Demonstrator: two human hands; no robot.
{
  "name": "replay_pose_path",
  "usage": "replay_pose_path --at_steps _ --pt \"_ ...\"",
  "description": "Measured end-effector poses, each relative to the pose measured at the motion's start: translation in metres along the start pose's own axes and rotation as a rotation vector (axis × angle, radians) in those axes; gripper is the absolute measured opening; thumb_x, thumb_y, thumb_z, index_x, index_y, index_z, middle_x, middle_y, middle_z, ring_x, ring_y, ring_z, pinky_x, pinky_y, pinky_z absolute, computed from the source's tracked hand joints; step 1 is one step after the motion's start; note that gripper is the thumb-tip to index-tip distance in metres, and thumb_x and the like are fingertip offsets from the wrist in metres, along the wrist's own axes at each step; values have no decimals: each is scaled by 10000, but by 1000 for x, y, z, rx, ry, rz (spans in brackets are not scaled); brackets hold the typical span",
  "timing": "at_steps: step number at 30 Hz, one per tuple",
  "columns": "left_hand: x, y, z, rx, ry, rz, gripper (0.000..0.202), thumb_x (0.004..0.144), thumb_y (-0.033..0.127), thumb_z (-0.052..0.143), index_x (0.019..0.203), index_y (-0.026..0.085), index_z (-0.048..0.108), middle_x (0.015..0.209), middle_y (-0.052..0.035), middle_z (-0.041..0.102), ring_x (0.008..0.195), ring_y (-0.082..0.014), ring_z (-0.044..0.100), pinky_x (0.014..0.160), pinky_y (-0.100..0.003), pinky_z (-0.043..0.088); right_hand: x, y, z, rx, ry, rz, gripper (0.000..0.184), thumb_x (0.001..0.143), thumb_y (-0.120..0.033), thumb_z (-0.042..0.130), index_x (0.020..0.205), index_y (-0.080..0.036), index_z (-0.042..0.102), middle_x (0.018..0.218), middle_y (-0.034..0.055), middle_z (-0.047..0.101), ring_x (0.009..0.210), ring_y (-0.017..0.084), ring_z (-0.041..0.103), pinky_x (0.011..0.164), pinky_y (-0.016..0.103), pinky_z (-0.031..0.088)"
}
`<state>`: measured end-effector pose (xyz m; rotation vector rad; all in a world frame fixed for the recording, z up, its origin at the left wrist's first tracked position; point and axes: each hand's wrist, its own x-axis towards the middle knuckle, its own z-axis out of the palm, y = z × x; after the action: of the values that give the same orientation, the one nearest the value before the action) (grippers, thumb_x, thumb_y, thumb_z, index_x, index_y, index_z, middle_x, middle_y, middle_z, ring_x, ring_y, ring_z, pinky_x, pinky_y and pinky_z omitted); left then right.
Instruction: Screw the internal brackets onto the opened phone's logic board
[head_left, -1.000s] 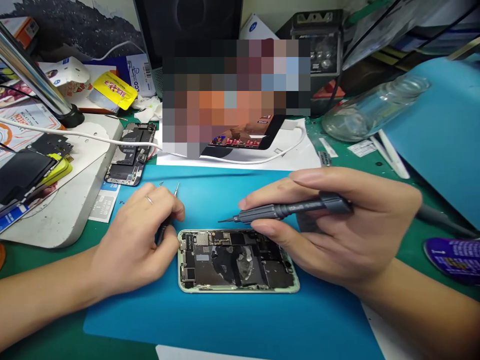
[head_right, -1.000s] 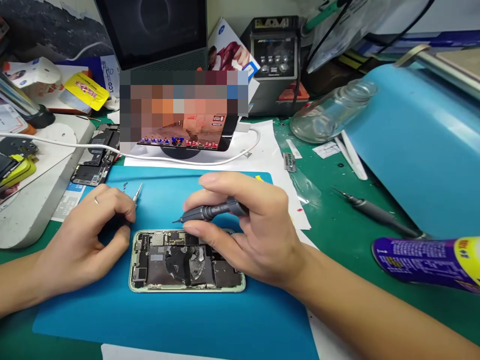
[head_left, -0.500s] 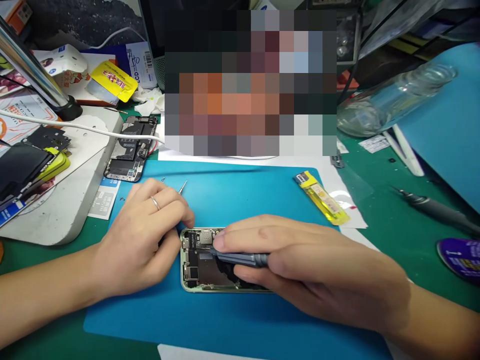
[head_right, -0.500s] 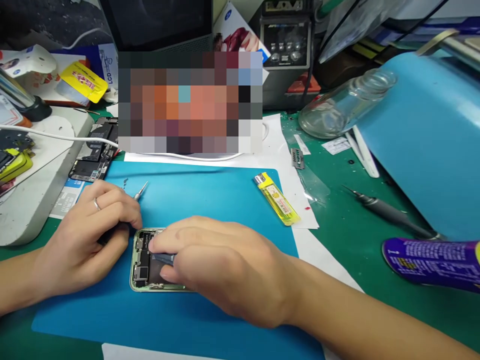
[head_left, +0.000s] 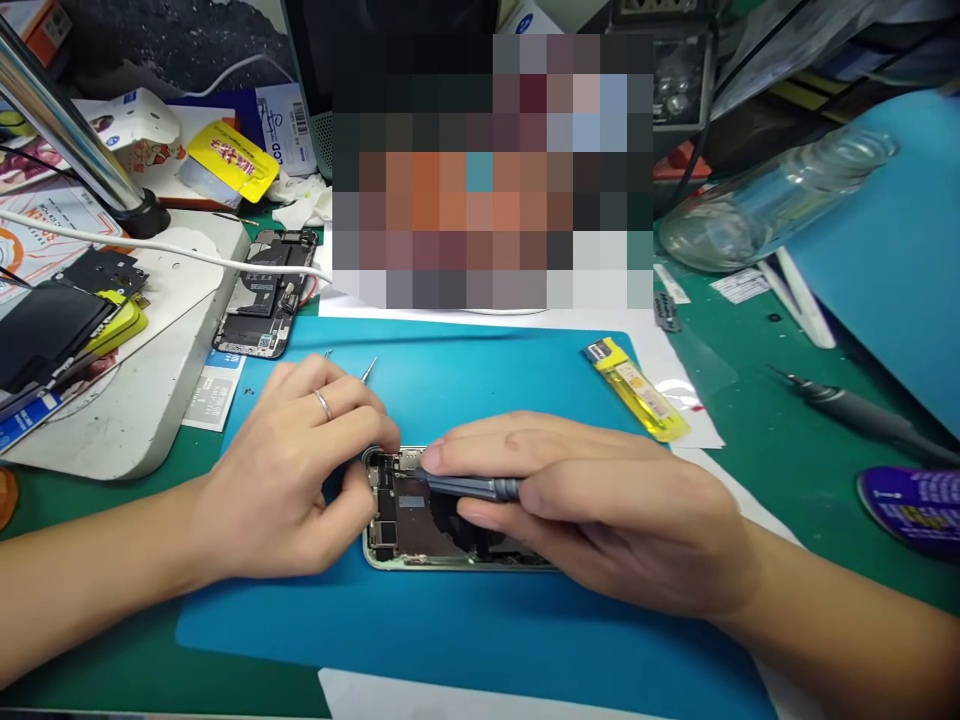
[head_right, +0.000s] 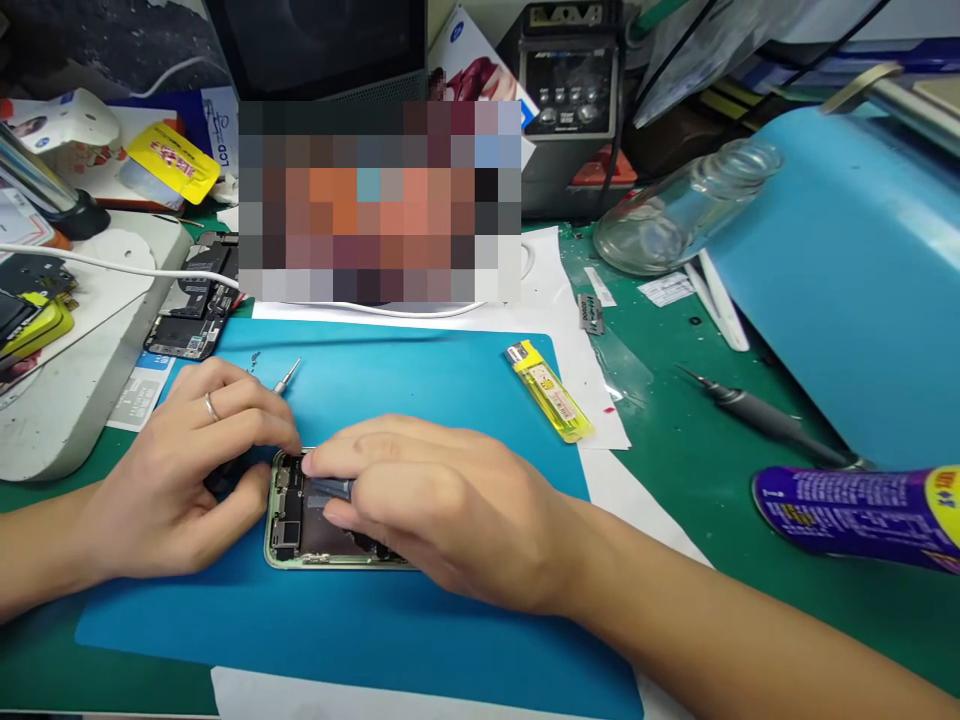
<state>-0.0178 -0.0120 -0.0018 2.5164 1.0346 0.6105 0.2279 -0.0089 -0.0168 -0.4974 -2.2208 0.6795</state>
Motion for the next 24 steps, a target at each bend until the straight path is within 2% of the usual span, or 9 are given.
replay_pose_path --at_steps 3,6,13,18,24 --pt "0 1 1 -3 15 -7 168 875 125 550 989 184 659 973 -36 683 921 -220 517 832 -419 382 3 0 1 4 87 9 267 927 -51 636 816 -227 470 1029 108 787 982 159 763 901 294 649" --pt "0 0 1 3 18 -18 165 896 146 556 997 188 679 955 -40 675 899 -220 514 823 -419 380 3 3 1 26 130 -32 278 913 -46 651 818 -224 460 1005 104 786 928 163 768 857 278 653" --pt "0 -2 1 15 26 -12 198 934 101 519 964 197 689 930 -20 685 887 -202 511 820 -409 381 -1 8 -2 82 -1 -35 157 949 -97 644 833 -172 571 1049 132 780 1068 136 736 974 260 613" --pt "1 -1 1 -1 23 10 201 942 93 520 960 199 689 920 5 713 888 -189 521 823 -406 377 -1 9 -2 69 30 -7 162 964 -107 628 841 -194 569 1036 126 782 1065 128 738 946 264 629" --pt "2 -1 2 -2 36 -11 201 936 90 517 979 188 687 911 -9 710 890 -194 522 813 -403 388 0 10 0 60 80 9 207 942 -87 654 833 -205 524 1003 134 783 1036 132 747 931 271 637"
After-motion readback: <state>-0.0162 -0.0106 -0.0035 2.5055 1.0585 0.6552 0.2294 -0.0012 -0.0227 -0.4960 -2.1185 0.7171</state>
